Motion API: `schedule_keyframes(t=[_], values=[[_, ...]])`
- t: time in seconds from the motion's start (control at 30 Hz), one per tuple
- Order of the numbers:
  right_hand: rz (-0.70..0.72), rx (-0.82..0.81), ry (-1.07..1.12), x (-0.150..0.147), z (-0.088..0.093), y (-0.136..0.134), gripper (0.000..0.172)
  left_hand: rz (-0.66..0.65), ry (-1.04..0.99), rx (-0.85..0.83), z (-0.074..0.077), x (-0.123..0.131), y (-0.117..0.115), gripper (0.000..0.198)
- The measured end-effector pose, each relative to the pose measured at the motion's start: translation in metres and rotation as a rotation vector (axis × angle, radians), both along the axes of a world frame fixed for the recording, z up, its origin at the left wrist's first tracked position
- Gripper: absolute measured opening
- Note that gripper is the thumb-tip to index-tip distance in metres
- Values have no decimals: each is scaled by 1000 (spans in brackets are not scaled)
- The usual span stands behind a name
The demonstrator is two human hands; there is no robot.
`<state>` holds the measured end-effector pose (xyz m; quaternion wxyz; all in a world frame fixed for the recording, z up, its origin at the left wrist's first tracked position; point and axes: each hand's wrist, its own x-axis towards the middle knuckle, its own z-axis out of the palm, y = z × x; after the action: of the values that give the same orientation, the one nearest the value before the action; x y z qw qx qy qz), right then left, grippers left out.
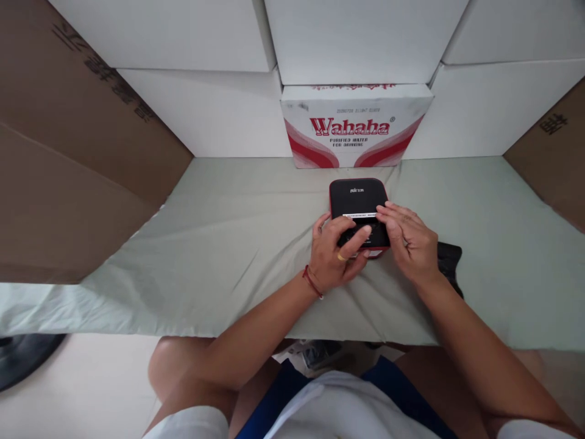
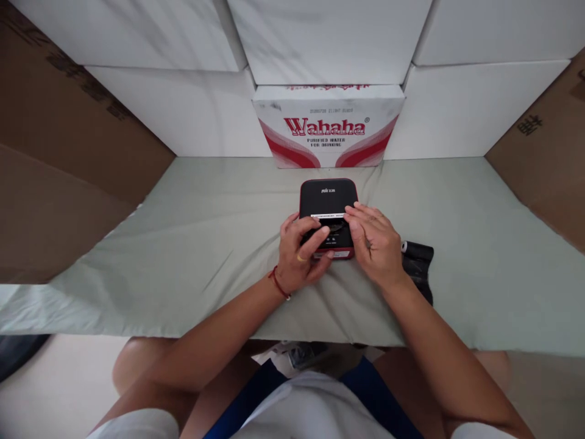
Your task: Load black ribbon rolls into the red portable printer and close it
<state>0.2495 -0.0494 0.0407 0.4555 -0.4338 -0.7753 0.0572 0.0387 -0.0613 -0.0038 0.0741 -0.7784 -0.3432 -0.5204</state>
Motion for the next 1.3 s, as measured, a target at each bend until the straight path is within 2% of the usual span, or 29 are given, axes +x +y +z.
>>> schedule_keyframes(t=[0.1, 0.27, 0.37, 0.47, 0.57, 0.73, 0.97, 1.13, 1.3], values=[[-20, 13, -21, -3, -3, -3, 34, -43, -193, -77, -3, -6, 4, 55], [-14, -23, -55, -2, -5, -9, 41, -134, -637, -446, -14, -17, 19, 49], [14, -31, -32, -1, -4, -12, 52, -262, -881, -635, -20, -18, 30, 53], [39, -42, -28, 0, -4, -14, 53, -454, -1016, -773, -21, -18, 36, 65], [72, -66, -31, 2, -3, -14, 48, -582, -1054, -851, -17, -16, 36, 73], [93, -73, -69, 5, -3, -13, 38, -561, -1092, -864, -12, -14, 42, 65], [113, -50, -76, 4, -4, -15, 34, -560, -1106, -898, -5, -12, 51, 74], [118, -1, -19, 0, -1, -20, 24, -600, -1109, -868, -4, -10, 48, 68], [107, 59, 65, 0, 4, -22, 24, -691, -1031, -921, -8, -17, 43, 83]])
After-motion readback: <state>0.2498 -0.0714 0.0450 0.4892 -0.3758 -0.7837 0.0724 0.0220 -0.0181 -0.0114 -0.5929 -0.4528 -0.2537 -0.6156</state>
